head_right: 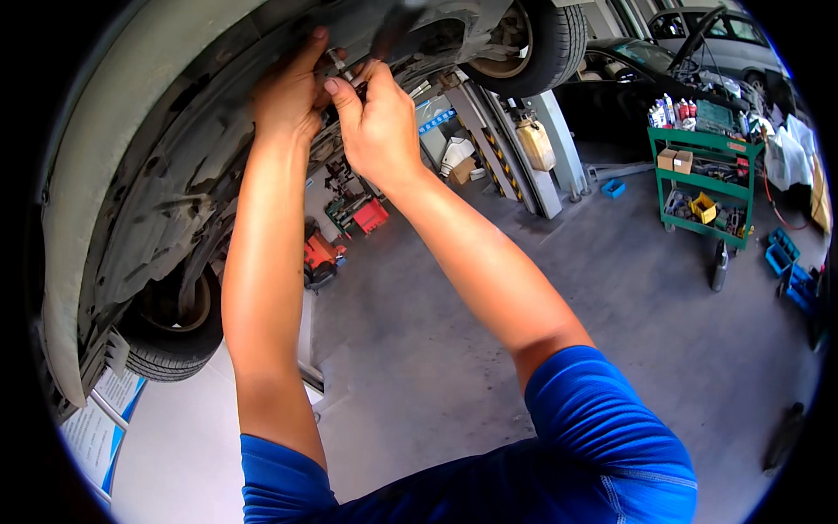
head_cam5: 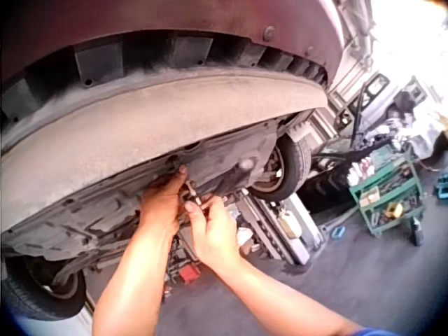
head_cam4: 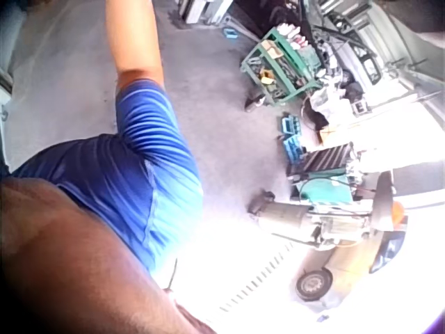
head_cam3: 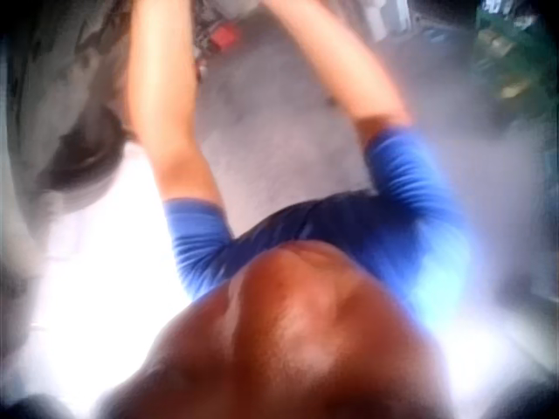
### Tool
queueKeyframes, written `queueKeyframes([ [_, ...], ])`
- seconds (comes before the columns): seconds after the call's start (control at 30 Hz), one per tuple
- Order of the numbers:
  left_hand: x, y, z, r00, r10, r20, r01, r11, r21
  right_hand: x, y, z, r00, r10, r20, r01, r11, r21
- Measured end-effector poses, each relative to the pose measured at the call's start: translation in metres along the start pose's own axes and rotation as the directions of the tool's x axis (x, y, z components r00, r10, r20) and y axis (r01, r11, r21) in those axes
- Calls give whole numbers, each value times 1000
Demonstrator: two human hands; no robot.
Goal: The person uses a socket wrench to unscrew bolts from the underside of a car, wipes a small metal component with a cloth, and organizes sockets in a green toolkit.
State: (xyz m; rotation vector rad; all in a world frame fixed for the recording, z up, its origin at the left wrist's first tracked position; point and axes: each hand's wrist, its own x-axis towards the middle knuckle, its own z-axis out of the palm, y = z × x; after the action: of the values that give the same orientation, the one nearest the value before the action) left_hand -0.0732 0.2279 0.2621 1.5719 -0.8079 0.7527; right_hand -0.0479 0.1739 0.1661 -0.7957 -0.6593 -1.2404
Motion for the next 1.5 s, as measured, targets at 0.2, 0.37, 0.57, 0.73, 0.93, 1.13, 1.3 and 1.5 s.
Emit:
queueKeyframes([
  [0.2,3,0,-21,930,-93,355,162,972,-169,8,-6,-1,736,505,451,-656,364,661],
  [0.37,4,7,-21,920,-135,368,183,978,-97,9,-4,-8,651,352,673,-730,48,681],
  [0.57,6,2,-10,970,-135,204,121,989,79,2,8,-4,985,164,55,-172,967,186],
  [0.73,4,-2,-8,977,-67,201,77,996,-41,5,-1,-12,778,453,436,-594,302,746],
  [0.93,0,-2,7,1000,16,7,-16,998,56,4,4,-9,933,340,119,-357,828,432],
  [1.13,3,-3,5,997,58,-54,-48,984,172,-3,-1,-7,990,-143,-3,141,977,-163],
  [1.3,1,2,-2,976,-83,203,95,994,-54,16,-10,-15,646,518,561,-652,-8,758],
  [1.5,4,-5,6,999,3,39,-5,999,45,4,-4,-4,970,231,69,-241,917,319],
])
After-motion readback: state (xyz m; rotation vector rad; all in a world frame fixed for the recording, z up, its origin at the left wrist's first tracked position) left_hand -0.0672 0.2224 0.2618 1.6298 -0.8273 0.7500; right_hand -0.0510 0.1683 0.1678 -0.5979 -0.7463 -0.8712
